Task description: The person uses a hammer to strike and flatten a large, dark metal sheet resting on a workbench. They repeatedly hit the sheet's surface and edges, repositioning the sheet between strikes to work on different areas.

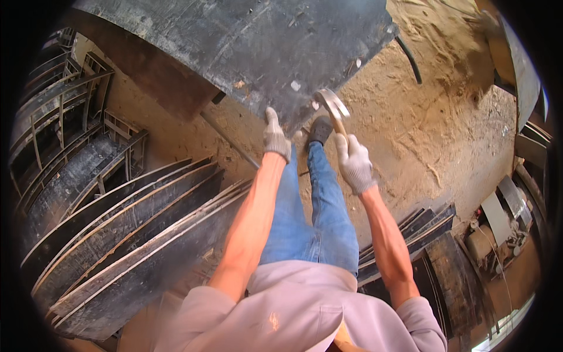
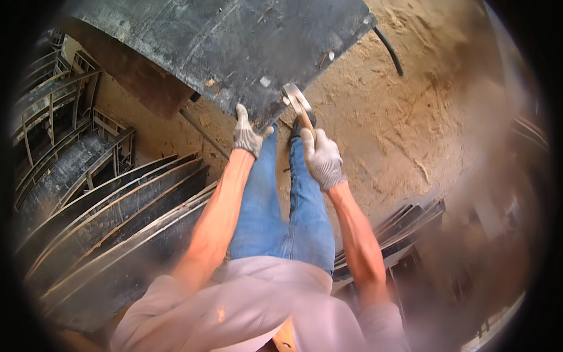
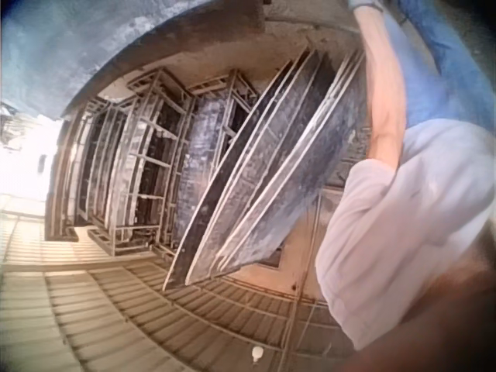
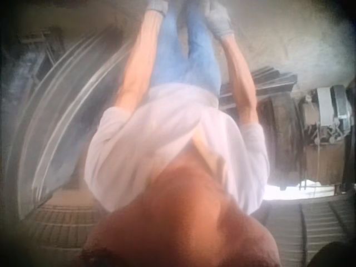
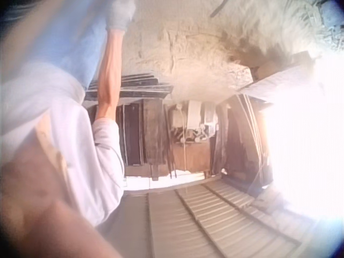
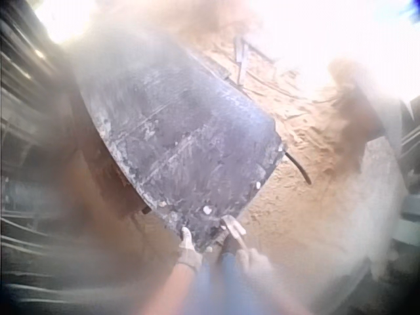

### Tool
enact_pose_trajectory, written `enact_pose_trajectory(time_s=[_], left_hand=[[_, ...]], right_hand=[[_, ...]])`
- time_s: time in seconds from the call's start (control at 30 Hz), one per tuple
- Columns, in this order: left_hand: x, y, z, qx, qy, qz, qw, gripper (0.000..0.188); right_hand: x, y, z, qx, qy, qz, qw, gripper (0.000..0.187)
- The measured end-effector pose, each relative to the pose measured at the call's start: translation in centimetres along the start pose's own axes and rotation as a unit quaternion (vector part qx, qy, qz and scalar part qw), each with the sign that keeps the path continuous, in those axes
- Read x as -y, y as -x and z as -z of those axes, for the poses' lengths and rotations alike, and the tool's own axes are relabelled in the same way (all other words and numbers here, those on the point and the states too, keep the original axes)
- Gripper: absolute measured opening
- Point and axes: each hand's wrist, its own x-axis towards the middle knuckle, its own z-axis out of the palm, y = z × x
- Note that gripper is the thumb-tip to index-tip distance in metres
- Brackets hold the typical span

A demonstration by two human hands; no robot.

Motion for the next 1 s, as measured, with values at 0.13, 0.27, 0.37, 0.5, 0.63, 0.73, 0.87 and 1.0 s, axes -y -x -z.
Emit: enact_pose_trajectory(time_s=[0.13,0.27,0.37,0.5,0.63,0.73,0.87,1.0], left_hand=[[1.2,-0.2,1.8,0.105,0.038,-0.019,0.994,0.086],[0.5,0.1,1.3,0.086,0.04,-0.02,0.995,0.087],[0.0,1.6,0.8,0.027,0.027,-0.009,0.999,0.089],[-0.2,3.0,1.1,0.057,0.034,-0.007,0.998,0.092],[-0.7,3.4,1.6,0.109,0.013,-0.035,0.993,0.091],[-0.2,4.0,1.5,0.073,0.021,-0.007,0.997,0.09],[-0.8,4.0,1.3,0.072,0.009,0.018,0.997,0.084],[-0.9,4.7,1.1,0.096,0.002,-0.005,0.995,0.081]], right_hand=[[-3.2,2.9,-3.7,-0.103,-0.06,0.081,0.99,0.039],[-1.6,0.2,-3.1,-0.055,-0.054,-0.01,0.997,0.043],[0.3,2.8,-1.8,-0.13,-0.187,0.093,0.969,0.047],[-3.4,2.9,-4.9,-0.002,0.037,-0.008,0.999,0.051],[-1.3,2.7,-3.6,-0.128,-0.188,0.075,0.971,0.043],[-1.6,3.8,-4.5,-0.081,-0.137,0.013,0.987,0.04],[-1.8,2.4,-3.4,-0.067,-0.113,-0.008,0.991,0.038],[-1.8,3.1,-4.4,-0.059,-0.117,0.001,0.991,0.041]])
